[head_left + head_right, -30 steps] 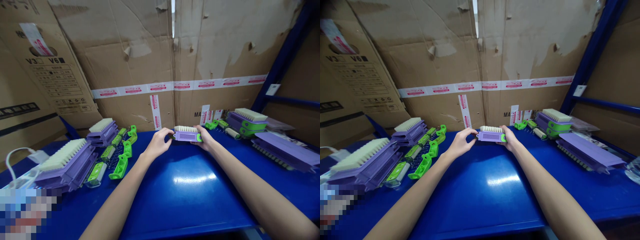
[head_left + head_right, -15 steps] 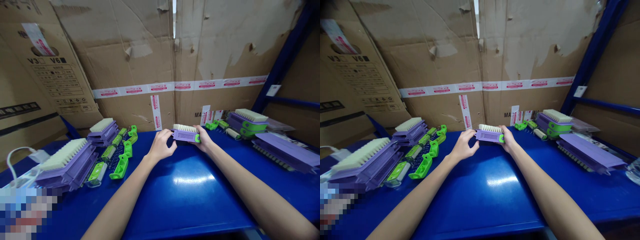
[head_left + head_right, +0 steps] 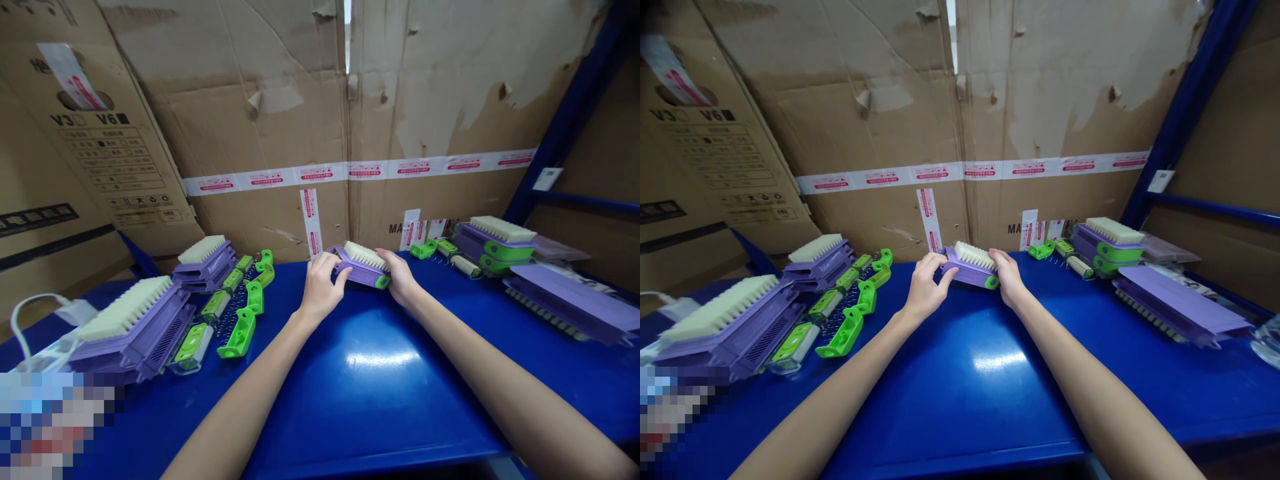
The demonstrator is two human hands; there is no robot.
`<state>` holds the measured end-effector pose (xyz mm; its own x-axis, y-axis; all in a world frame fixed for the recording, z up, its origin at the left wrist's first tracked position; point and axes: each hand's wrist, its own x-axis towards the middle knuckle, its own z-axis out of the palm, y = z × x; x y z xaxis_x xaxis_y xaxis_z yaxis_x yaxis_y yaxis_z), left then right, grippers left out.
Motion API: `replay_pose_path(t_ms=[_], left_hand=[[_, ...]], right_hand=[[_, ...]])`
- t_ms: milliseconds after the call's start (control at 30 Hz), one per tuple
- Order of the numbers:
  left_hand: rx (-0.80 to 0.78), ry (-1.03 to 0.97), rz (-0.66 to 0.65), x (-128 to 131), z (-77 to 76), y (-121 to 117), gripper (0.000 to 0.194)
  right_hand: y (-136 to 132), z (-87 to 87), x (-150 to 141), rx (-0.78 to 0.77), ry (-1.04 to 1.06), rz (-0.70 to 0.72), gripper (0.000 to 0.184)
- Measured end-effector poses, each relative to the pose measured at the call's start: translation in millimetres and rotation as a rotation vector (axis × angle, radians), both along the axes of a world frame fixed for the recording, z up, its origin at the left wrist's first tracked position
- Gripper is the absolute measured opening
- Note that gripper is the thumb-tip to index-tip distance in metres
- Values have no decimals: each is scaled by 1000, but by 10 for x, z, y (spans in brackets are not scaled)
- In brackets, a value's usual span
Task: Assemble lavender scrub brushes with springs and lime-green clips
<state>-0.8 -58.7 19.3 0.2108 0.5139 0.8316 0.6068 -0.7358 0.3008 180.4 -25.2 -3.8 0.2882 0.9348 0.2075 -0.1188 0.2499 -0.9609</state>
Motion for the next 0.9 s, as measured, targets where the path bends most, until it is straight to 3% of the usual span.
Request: replay_pose_path(t_ms=[267,500,667,900], left_hand=[[134,198,122,0,10,-76,12],[249,259,382,-96,-19,-21,14],[228,161,527,-130,-33,-2,15],[132,145,465,-89,-57,-8,21]], right_hand=[[-36,33,-10,-3,-221,-45,43],[-68,4,85,190,-806,-214,40],[-76,-34,136,242,-1143,-242,42],[-108,-24,115,228,-1233,-197,42]])
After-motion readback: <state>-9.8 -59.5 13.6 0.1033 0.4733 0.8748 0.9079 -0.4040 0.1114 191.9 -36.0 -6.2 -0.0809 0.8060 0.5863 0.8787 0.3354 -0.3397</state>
